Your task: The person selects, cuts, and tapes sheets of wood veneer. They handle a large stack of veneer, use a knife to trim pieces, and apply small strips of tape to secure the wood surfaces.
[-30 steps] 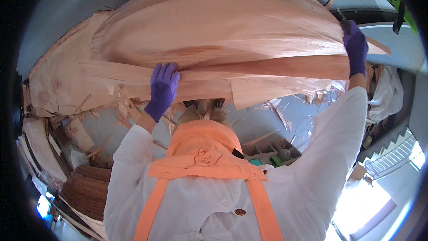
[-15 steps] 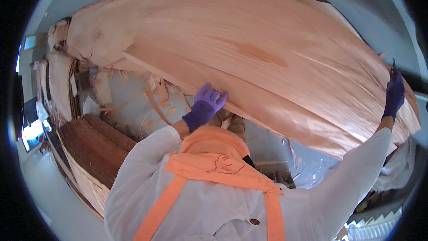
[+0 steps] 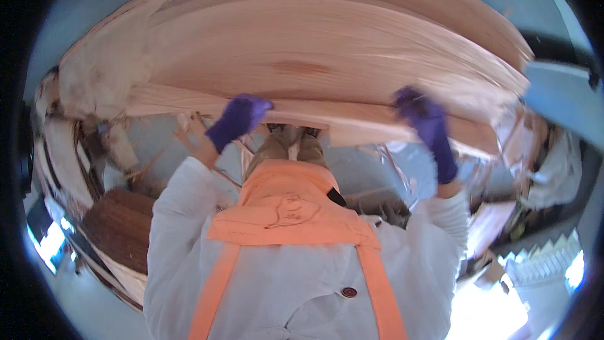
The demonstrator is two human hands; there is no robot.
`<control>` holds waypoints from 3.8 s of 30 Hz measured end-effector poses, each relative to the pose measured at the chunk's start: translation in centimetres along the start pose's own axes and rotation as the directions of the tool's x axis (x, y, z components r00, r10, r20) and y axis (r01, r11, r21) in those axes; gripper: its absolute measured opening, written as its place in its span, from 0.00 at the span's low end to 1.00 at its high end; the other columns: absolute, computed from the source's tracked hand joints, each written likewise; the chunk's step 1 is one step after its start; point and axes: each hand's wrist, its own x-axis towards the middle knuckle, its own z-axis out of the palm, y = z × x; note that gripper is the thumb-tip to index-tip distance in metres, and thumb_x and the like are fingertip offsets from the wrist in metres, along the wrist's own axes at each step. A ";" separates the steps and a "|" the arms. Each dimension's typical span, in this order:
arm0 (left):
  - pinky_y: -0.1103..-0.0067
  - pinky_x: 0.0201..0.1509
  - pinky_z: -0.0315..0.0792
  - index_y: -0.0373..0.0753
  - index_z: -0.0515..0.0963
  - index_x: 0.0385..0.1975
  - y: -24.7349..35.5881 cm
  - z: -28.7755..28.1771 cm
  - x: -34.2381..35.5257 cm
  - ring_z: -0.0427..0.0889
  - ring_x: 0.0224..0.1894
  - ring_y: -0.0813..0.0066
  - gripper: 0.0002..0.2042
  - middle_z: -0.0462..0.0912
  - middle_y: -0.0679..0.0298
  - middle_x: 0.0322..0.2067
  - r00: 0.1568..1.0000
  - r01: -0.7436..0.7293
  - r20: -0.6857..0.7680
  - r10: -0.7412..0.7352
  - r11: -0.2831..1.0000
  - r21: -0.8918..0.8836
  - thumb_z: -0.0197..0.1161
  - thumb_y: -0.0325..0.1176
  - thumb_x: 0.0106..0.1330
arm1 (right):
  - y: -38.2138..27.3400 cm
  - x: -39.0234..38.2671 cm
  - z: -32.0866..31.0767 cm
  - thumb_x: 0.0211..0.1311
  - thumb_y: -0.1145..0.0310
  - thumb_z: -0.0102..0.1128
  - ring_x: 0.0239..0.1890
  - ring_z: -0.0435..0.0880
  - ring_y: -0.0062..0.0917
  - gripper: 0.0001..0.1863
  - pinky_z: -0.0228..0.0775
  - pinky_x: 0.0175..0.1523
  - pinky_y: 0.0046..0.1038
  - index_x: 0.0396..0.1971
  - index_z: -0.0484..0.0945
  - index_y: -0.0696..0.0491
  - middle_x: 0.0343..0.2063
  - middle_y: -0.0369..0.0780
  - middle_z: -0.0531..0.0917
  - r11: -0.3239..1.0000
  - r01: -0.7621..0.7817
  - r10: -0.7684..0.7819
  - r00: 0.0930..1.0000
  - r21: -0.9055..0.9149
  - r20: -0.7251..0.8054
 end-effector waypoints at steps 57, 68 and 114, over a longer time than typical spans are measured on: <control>0.82 0.33 0.72 0.37 0.77 0.33 -27.9 -6.5 -35.3 0.76 0.27 0.81 0.07 0.79 0.65 0.26 0.598 0.594 0.075 -0.798 0.378 -0.710 0.54 0.31 0.62 | 32.8 -8.4 32.3 0.57 0.61 0.58 0.24 0.77 0.16 0.16 0.57 0.22 0.15 0.43 0.75 0.53 0.28 0.34 0.80 0.953 -0.295 0.199 0.786 -0.073 -0.586; 0.75 0.34 0.78 0.36 0.73 0.43 -29.8 -6.5 -36.8 0.82 0.33 0.70 0.11 0.81 0.61 0.36 0.632 0.551 0.640 -0.437 -0.327 -0.768 0.55 0.31 0.62 | 37.6 3.6 58.8 0.54 0.52 0.60 0.22 0.75 0.19 0.20 0.65 0.26 0.21 0.35 0.76 0.56 0.28 0.36 0.79 0.898 -0.331 0.411 0.865 0.290 -0.287; 0.74 0.37 0.70 0.45 0.73 0.39 -36.1 -9.8 -26.8 0.78 0.37 0.71 0.11 0.79 0.64 0.33 0.716 0.431 0.490 -0.497 -0.239 -0.870 0.51 0.42 0.63 | 42.9 -40.5 50.8 0.50 0.78 0.60 0.35 0.74 0.19 0.13 0.68 0.45 0.23 0.38 0.75 0.57 0.33 0.34 0.78 0.771 -0.576 -0.427 -0.149 -0.273 -0.892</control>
